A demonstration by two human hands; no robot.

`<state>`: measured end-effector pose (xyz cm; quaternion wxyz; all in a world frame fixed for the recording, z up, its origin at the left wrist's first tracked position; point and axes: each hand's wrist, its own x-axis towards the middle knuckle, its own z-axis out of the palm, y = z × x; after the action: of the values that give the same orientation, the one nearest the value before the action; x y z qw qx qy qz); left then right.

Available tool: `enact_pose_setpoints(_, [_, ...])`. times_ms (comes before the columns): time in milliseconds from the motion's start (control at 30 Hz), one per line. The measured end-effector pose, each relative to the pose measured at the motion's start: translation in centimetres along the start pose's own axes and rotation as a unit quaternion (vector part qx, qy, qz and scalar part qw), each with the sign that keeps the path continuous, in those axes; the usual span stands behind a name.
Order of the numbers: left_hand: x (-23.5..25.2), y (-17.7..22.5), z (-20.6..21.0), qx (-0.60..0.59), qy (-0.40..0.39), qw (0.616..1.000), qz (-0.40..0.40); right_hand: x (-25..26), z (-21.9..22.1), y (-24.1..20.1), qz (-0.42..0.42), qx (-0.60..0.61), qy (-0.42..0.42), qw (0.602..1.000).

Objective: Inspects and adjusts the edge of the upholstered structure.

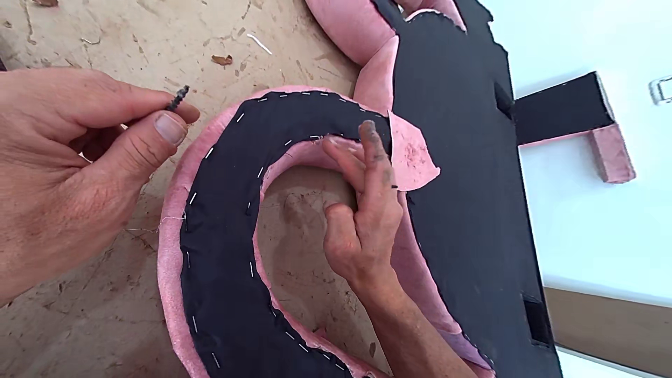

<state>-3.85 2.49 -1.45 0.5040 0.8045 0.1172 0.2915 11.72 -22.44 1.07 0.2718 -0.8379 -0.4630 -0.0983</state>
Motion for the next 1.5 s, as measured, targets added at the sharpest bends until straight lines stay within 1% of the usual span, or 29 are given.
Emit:
enact_pose_setpoints(100, [0.0,0.0,0.1,0.0,0.003,1.0,-0.001,0.0,0.1,0.2,0.011,-0.006,-0.011,1.0])
enact_pose_setpoints(267, [0.0,-0.2,-0.1,0.002,0.003,1.0,0.013,0.1,-0.5,0.8,-0.011,0.021,0.017,1.0])
enact_pose_setpoints(500, [0.0,-0.1,0.0,0.008,0.001,1.0,0.014,0.5,-0.1,0.4,-0.004,0.006,-0.023,1.0])
enact_pose_setpoints(667, [0.1,-0.2,-0.1,0.013,0.005,1.0,0.017,0.2,-0.5,0.9,-0.011,0.026,-0.005,1.0])
enact_pose_setpoints(800, [0.1,-0.3,-0.1,0.016,0.005,1.0,0.016,0.0,-0.2,0.5,0.006,0.005,-0.024,1.0])
enact_pose_setpoints(933, [0.1,-0.3,-0.1,0.017,0.006,1.0,0.012,0.1,-0.2,0.5,0.001,0.016,-0.011,1.0])
enact_pose_setpoints(1067, [0.1,0.0,0.0,0.01,0.009,1.0,0.007,0.0,-0.1,0.5,0.014,0.006,-0.019,1.0])
enact_pose_setpoints(1167, [0.1,0.0,-0.1,0.015,0.009,1.0,0.01,-0.3,-0.7,0.6,0.009,0.011,-0.002,1.0])
enact_pose_setpoints(1300, [0.2,-0.1,-0.1,0.018,0.015,1.0,0.02,-0.6,-0.2,0.5,-0.014,0.033,-0.013,0.999])
enact_pose_setpoints(1500, [0.1,0.2,0.0,0.009,0.011,1.0,0.007,0.0,0.0,0.6,-0.015,0.023,-0.024,0.999])
